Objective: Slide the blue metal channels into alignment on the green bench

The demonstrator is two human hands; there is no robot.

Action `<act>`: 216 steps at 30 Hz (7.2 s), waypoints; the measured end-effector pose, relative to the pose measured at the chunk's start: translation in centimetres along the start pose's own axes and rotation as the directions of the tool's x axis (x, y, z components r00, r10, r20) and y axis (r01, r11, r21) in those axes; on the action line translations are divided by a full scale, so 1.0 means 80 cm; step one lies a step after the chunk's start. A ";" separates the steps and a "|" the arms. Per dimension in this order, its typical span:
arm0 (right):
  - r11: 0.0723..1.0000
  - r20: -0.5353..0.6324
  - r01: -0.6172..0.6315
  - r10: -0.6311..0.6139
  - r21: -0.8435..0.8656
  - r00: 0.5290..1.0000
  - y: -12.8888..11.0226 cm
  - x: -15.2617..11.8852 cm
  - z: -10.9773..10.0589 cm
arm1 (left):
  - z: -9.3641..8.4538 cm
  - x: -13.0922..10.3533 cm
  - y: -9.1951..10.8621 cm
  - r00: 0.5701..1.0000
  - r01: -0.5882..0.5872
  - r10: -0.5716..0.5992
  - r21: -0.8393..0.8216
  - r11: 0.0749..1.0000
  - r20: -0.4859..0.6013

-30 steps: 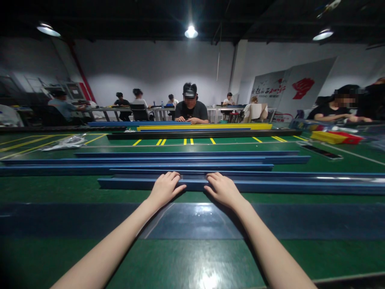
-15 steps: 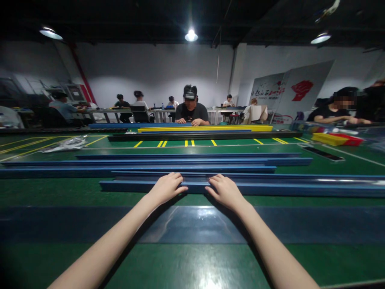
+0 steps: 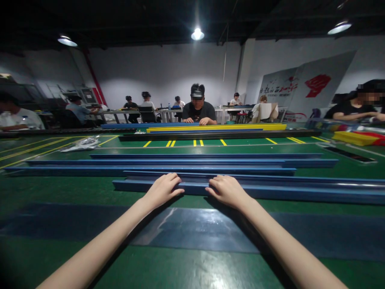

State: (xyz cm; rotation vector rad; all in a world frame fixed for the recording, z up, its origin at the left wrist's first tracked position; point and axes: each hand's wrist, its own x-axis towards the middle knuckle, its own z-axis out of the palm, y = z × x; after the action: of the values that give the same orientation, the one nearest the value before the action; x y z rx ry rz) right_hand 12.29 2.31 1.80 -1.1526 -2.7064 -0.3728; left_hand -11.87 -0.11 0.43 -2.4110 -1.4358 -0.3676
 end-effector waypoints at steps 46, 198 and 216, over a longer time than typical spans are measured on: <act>0.993 0.066 -0.062 0.056 0.096 0.996 -0.037 0.030 -0.020 | -0.003 -0.043 -0.017 0.990 -0.036 0.010 -0.188 0.981 -0.139; 1.000 0.082 -0.005 0.003 0.020 0.997 -0.051 0.026 -0.003 | -0.007 -0.057 -0.075 0.965 0.131 -0.144 -0.073 0.989 -0.219; 0.999 0.050 0.015 -0.017 0.044 0.999 -0.050 0.025 -0.001 | -0.032 -0.074 -0.099 0.990 0.136 -0.142 -0.234 0.963 -0.010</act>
State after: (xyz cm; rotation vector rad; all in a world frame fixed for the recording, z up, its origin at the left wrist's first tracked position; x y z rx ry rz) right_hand 8.01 0.95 1.74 -1.1447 -2.7537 -0.2897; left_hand -21.74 -2.32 1.59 -2.4779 -1.6369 -0.6326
